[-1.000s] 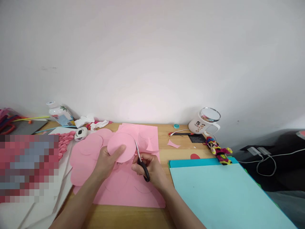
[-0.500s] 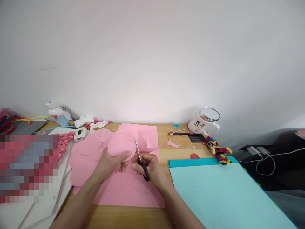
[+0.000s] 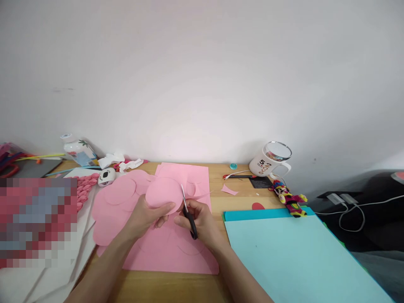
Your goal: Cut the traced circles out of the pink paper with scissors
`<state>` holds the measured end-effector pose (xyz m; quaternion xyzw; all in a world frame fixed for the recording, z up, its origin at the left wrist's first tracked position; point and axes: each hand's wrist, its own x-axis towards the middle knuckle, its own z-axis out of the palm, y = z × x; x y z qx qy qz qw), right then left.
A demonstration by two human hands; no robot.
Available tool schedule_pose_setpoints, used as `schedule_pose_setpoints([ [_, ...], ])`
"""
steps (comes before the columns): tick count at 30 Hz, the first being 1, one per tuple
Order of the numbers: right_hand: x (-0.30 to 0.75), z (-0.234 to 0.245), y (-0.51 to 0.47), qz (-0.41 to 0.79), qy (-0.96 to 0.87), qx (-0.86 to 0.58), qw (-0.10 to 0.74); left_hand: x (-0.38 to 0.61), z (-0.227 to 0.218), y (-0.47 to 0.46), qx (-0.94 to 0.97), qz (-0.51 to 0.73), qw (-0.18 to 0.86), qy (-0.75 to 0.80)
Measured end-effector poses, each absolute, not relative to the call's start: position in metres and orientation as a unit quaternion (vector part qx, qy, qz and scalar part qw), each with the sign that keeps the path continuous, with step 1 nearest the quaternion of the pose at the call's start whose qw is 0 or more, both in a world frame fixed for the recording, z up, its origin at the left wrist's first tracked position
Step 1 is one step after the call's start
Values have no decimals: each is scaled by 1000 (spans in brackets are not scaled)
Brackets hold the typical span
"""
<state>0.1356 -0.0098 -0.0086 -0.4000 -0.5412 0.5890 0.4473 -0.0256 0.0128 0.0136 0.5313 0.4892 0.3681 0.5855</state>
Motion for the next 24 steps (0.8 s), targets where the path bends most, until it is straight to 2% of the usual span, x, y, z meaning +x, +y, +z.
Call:
schedule_pose_setpoints([
  [24, 136, -8, -11, 586, -547, -412, 433, -27, 13, 14, 531, 385, 579, 484],
])
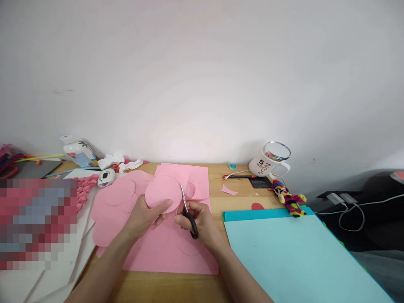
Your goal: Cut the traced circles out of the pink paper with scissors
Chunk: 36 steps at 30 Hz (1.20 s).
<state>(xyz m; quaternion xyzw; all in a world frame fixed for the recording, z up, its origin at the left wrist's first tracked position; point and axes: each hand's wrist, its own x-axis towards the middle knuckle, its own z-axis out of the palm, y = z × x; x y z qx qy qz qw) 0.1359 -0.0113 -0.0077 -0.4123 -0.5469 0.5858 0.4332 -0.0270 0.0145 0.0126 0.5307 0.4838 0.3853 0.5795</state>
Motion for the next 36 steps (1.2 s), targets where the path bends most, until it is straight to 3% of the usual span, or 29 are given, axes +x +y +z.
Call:
schedule_pose_setpoints([
  [10, 130, -4, -12, 584, -526, -439, 435, -25, 7, 15, 529, 407, 623, 407],
  [36, 130, 0, -12, 567, -531, -440, 450, -24, 11, 12, 541, 370, 599, 460],
])
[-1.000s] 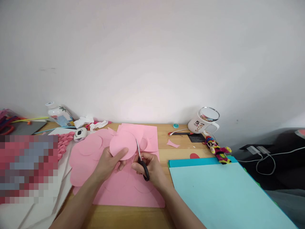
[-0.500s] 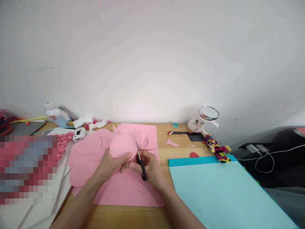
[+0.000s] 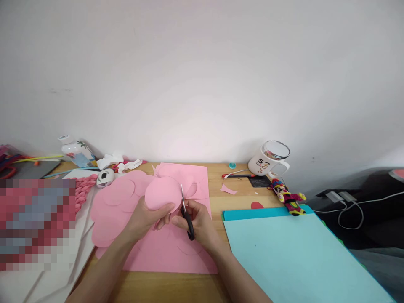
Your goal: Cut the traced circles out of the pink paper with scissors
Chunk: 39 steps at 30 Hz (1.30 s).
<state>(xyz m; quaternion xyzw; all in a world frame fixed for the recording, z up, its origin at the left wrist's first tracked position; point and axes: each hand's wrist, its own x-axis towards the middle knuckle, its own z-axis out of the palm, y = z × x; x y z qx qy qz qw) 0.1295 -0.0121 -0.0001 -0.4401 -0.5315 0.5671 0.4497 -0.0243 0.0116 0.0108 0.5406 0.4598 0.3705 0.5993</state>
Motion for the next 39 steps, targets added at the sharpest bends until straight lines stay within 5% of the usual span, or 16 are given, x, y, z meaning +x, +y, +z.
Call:
schedule_pose_setpoints([
  [39, 130, 4, -14, 556, -551, -448, 432, -24, 11, 12, 560, 387, 614, 399],
])
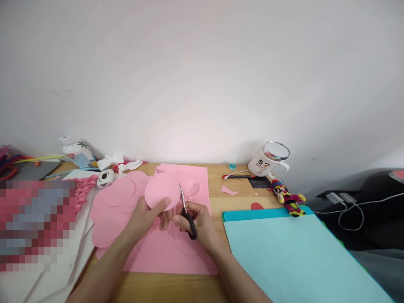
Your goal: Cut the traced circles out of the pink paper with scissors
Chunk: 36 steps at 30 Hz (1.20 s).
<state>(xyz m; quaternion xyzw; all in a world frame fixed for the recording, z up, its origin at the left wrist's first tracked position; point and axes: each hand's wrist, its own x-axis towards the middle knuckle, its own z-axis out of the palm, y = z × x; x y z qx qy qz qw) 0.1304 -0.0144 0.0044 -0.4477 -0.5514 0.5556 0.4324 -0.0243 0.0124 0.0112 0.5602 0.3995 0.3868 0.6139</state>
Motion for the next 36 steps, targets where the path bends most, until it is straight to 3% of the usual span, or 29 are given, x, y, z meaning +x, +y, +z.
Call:
schedule_pose_setpoints([
  [10, 131, 0, -11, 555, -538, -458, 440, -24, 13, 12, 564, 341, 578, 481],
  [36, 133, -6, -11, 551, -550, -445, 442, -26, 11, 13, 567, 337, 559, 503],
])
